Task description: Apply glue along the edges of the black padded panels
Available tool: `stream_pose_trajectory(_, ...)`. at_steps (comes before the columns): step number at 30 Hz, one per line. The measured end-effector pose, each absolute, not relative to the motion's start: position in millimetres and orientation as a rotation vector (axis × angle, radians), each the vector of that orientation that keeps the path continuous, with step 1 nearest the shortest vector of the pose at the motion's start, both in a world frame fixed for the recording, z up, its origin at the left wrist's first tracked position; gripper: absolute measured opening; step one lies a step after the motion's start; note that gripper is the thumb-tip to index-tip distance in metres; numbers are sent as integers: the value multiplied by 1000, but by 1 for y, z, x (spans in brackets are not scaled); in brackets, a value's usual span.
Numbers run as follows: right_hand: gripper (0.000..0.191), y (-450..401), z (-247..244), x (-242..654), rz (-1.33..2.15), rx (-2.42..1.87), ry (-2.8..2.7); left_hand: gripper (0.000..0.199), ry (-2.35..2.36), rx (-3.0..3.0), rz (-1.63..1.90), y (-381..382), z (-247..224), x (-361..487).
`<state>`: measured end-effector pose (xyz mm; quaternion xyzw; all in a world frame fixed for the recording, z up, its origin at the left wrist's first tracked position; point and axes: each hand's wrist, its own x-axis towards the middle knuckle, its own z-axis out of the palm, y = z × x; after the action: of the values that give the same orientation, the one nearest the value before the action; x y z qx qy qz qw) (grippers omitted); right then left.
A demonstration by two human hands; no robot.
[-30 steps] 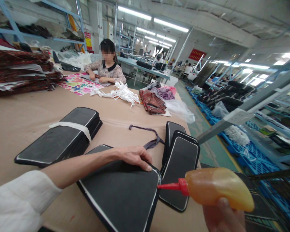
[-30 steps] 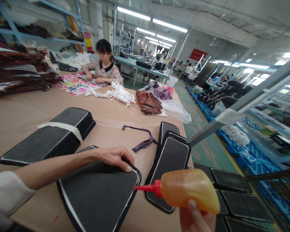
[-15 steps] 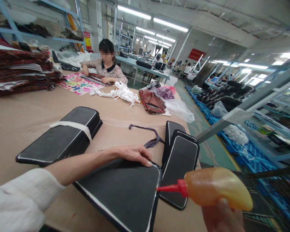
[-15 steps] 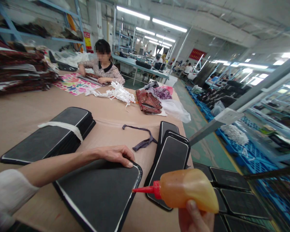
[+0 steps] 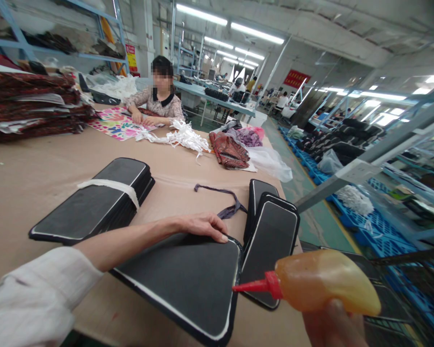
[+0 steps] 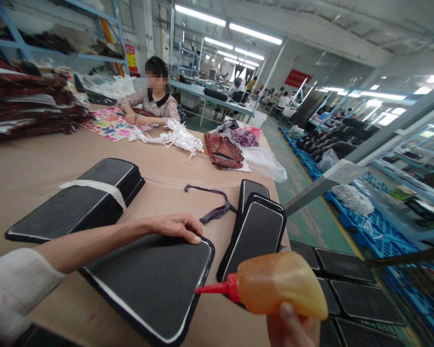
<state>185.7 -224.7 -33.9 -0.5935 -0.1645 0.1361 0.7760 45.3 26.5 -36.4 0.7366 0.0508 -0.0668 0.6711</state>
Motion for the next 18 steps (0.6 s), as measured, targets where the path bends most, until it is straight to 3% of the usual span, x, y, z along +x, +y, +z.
stream_pose_trajectory(18,57,-222,-15,163,387,-1377,-213,26,209,1562,-135,30,-39,41)
